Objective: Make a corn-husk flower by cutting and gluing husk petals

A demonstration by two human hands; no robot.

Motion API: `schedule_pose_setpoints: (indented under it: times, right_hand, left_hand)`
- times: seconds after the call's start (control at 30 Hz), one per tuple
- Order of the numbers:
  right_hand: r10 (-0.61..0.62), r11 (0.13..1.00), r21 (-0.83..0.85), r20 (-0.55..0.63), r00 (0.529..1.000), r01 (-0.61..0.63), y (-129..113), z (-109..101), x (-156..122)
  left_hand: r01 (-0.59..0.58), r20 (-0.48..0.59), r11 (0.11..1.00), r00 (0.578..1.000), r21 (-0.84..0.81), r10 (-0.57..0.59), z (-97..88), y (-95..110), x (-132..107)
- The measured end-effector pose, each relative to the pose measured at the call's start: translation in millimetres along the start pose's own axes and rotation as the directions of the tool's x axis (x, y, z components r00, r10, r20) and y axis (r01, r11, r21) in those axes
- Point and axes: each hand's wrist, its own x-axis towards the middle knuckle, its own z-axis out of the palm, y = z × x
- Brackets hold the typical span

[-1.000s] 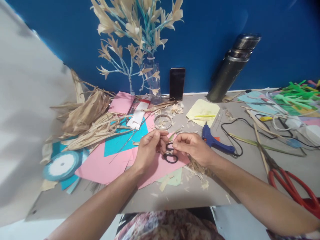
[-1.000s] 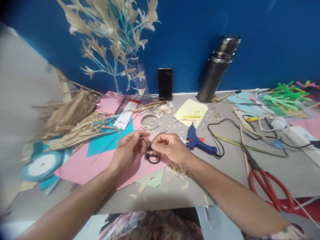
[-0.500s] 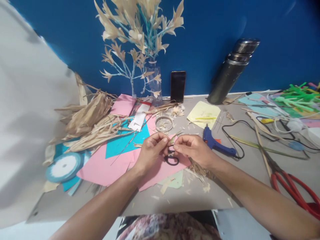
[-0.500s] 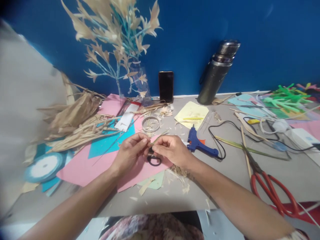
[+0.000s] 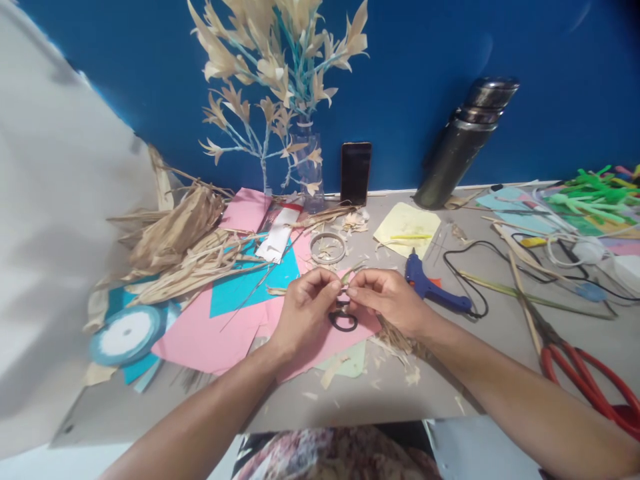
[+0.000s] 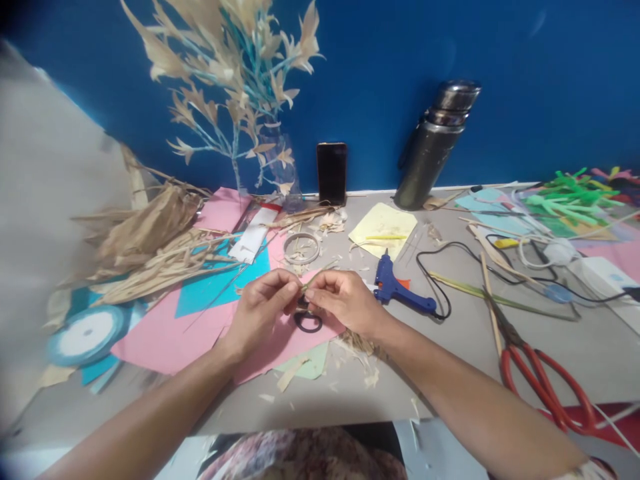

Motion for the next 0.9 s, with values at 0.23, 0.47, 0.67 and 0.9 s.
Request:
schedule_pose_setpoints:
  times: [0.23, 0.47, 0.67, 0.9]
  right_hand:
    - [-0.062, 0.998, 0.025, -0.049, 0.997, 0.063, 3.0, 1.5, -1.4]
    - [-0.425, 0.834, -0.453, -0.160, 0.891, 0.316, 3.7, 7.6, -5.1]
    - [-0.658, 0.620, -0.633, -0.098, 0.747, 0.463, 6.3, 5.0, -1.8]
    - [-0.581, 0.675, -0.602, -0.078, 0.810, 0.427, 1.0, 7.9, -5.5]
  left_hand:
    - [-0.015, -0.025, 0.997, 1.000, 0.078, 0.017, 5.6, 3.1, -2.1]
    - [0.107, 0.026, 0.994, 0.994, -0.031, -0.106, 6.7, 2.2, -2.5]
    - [0.164, 0.087, 0.984, 0.983, -0.061, -0.159, 2.4, 0.9, 0.5]
    - [0.142, 0.099, 0.989, 0.985, -0.032, -0.138, 0.3, -5.1, 2.2]
